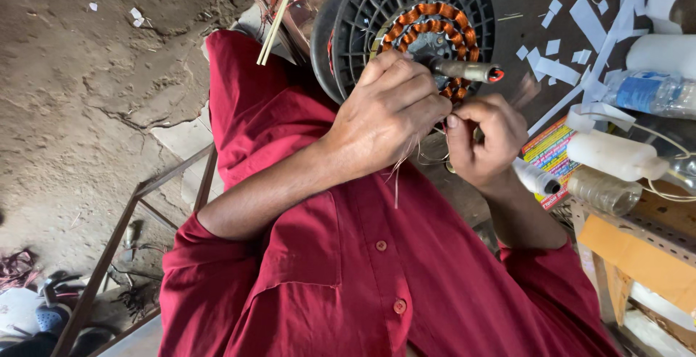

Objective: The person uses a wooden stick to push and adjust copper wires within the slots of a motor stator resting on their lap. They repeatedly insert the stick into the stator slots to organize the winding ends.

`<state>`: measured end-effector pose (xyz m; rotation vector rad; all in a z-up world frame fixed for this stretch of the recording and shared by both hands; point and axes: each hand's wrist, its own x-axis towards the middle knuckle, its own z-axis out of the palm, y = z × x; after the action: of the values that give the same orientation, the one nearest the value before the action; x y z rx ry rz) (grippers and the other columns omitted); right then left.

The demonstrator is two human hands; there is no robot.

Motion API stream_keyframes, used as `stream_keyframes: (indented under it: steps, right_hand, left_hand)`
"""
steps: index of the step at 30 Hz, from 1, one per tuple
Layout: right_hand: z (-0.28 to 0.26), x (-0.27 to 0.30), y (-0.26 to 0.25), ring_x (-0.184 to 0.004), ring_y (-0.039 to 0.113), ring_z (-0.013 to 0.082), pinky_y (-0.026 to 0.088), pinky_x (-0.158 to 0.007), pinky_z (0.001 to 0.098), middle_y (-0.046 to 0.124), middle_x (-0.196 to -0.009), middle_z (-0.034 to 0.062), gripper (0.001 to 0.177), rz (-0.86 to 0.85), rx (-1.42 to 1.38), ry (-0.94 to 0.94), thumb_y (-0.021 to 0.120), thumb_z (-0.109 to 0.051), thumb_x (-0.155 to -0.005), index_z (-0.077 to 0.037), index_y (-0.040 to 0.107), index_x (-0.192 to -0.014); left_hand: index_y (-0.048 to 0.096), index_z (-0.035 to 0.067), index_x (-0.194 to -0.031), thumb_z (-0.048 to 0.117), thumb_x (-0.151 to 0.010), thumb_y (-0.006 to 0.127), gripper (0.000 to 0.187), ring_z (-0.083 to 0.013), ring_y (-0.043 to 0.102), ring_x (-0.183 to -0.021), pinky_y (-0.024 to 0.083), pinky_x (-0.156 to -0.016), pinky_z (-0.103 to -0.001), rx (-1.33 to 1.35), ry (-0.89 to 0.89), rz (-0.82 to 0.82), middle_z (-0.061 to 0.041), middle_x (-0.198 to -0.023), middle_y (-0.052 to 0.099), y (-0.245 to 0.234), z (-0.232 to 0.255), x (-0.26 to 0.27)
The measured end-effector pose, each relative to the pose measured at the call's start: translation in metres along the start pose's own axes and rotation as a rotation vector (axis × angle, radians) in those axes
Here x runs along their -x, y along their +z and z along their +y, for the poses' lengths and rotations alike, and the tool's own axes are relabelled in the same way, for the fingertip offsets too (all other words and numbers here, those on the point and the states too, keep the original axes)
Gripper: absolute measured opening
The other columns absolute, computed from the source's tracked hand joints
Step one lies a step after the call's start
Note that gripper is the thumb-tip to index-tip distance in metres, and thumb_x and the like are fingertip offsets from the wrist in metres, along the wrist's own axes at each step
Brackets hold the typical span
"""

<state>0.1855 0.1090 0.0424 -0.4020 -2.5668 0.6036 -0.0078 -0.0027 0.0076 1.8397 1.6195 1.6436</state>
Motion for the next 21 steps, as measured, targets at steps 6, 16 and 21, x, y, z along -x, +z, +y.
stream_keyframes:
  steps: [6, 16, 21]
  right_hand:
    - [-0.013, 0.016, -0.006, -0.05, 0.04, -0.0005, 0.027, -0.044, 0.0175, 0.055, -0.072, -0.0016, 0.007, 0.055, -1.01, 0.914, 0.063, -0.005, -0.106, -0.001, 0.062, -0.1]
    - [0.005, -0.011, -0.029, -0.066, 0.062, 0.0161, 0.041, -0.056, 0.0306, 0.065, -0.101, 0.0109, 0.016, -0.109, 0.428, -0.412, 0.082, 0.004, -0.094, -0.004, 0.074, -0.106]
    - [0.016, -0.028, -0.034, -0.068, 0.065, 0.0162, 0.042, -0.056, 0.0303, 0.066, -0.103, 0.0086, 0.013, -0.177, 0.438, -0.55, 0.083, -0.001, -0.094, -0.004, 0.073, -0.103]
  left_hand:
    - [0.072, 0.007, -0.111, 0.014, -0.089, 0.076, 0.023, -0.0207, 0.059, -0.114, 0.042, -0.109, -0.043, -0.12, 0.088, 0.035, -0.003, -0.106, 0.062, 0.006, -0.002, 0.002]
    - [0.074, 0.008, -0.105, 0.016, -0.089, 0.076, 0.019, -0.0212, 0.059, -0.111, 0.042, -0.108, -0.041, -0.066, 0.052, 0.041, -0.004, -0.102, 0.061, 0.007, -0.003, 0.002]
    - [0.074, 0.009, -0.101, 0.016, -0.086, 0.077, 0.016, -0.0215, 0.06, -0.108, 0.042, -0.104, -0.039, -0.035, 0.044, 0.041, -0.003, -0.099, 0.062, 0.006, -0.004, 0.001]
